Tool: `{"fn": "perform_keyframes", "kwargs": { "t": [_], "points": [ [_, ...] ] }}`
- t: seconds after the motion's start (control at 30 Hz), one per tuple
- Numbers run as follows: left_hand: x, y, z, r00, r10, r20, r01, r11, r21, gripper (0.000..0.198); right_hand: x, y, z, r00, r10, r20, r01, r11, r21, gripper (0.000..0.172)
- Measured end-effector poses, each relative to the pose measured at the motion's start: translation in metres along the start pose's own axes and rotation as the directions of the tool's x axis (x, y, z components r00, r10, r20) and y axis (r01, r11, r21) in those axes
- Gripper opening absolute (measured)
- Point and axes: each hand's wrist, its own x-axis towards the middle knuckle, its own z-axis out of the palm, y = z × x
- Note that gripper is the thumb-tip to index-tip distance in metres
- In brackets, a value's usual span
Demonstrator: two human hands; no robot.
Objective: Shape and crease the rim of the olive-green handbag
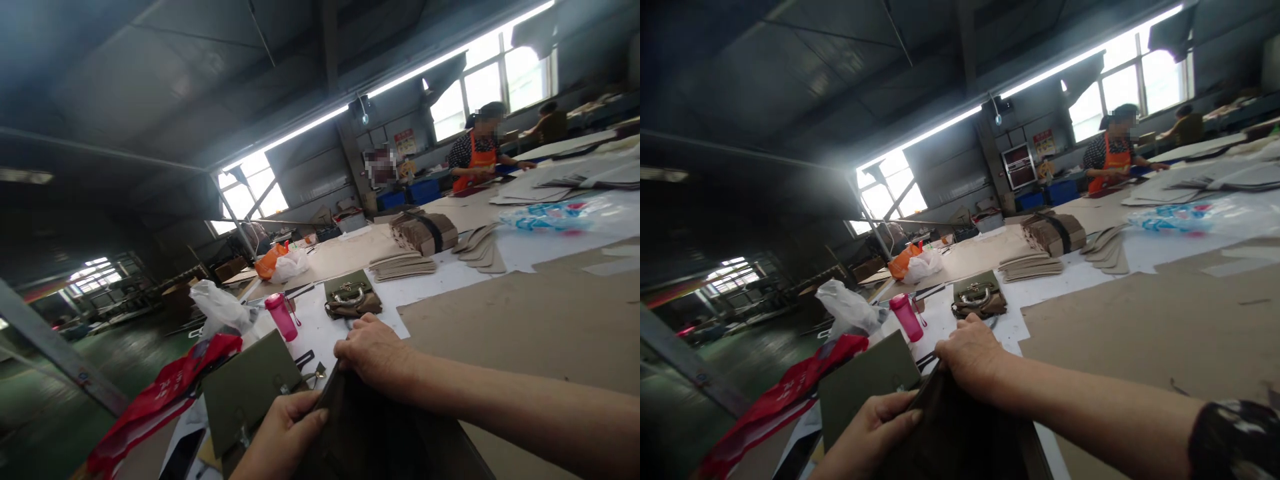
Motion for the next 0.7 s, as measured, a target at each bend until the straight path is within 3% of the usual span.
{"fn": "perform_keyframes", "kwargs": {
  "t": [0.33,0.53,0.7],
  "points": [
    [0.002,-0.011,-0.038,0.996,-0.059,0.069,0.067,0.991,-0.118,0.031,0.009,-0.012,0.000,0.995,0.051,0.088,-0.049,0.999,-0.023,0.015],
    [-0.015,-0.016,-0.051,0.985,-0.012,0.173,0.055,0.967,-0.247,0.043,0.017,-0.015,0.004,0.995,0.060,0.077,-0.057,0.998,-0.030,0.015],
    [-0.022,-0.014,-0.055,0.976,-0.001,0.218,0.058,0.965,-0.256,0.050,0.019,-0.015,0.005,0.996,0.056,0.072,-0.054,0.998,-0.028,0.016]
  ]
}}
